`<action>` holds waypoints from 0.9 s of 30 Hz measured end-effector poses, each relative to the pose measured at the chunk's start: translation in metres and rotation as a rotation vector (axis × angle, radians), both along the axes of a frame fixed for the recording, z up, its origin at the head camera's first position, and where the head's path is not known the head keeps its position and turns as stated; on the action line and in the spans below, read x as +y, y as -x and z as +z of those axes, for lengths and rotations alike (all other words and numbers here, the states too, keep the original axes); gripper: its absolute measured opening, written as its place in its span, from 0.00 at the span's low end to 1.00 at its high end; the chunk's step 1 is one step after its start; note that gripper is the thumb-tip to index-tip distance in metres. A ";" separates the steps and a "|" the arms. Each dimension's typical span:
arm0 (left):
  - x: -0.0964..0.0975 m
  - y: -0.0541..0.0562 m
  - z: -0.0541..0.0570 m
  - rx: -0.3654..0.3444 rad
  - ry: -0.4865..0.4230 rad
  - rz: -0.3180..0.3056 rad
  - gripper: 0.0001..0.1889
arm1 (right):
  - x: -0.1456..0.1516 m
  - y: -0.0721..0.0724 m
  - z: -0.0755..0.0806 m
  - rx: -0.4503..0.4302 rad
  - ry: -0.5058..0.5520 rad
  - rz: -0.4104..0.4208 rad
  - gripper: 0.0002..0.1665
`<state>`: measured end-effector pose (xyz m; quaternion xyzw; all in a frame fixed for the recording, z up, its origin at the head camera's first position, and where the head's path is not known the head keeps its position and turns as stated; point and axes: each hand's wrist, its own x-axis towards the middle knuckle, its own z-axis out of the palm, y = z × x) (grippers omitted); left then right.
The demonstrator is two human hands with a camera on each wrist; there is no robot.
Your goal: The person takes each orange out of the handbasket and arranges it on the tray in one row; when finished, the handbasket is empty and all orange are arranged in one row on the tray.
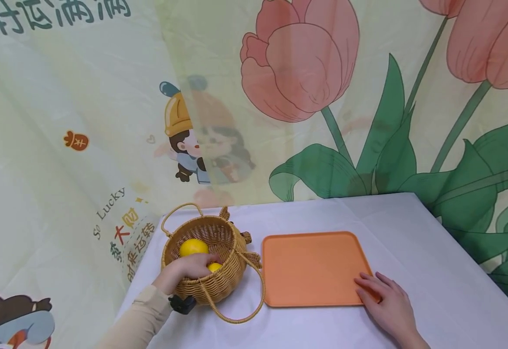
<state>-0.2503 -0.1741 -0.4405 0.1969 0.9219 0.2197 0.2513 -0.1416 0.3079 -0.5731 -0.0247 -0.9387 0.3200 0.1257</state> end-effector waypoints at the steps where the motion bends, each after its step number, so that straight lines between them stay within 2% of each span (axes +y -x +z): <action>1: 0.000 0.000 0.000 -0.004 0.003 0.002 0.21 | 0.000 0.000 0.000 -0.002 -0.001 0.000 0.20; 8: -0.002 0.000 -0.002 -0.037 -0.039 0.037 0.20 | 0.000 0.001 -0.001 -0.015 -0.004 -0.007 0.20; 14: -0.001 -0.002 0.000 -0.043 0.026 -0.010 0.23 | 0.000 0.001 -0.001 0.005 -0.005 -0.007 0.19; 18: 0.000 -0.002 0.001 -0.024 0.049 -0.027 0.20 | 0.000 0.000 0.000 0.016 -0.006 -0.002 0.19; 22: 0.000 -0.002 0.001 -0.032 0.002 -0.009 0.16 | 0.000 -0.001 0.000 0.018 -0.005 0.000 0.19; 27: -0.001 -0.002 0.001 -0.024 -0.037 0.006 0.18 | -0.001 -0.001 0.000 0.013 -0.001 0.000 0.19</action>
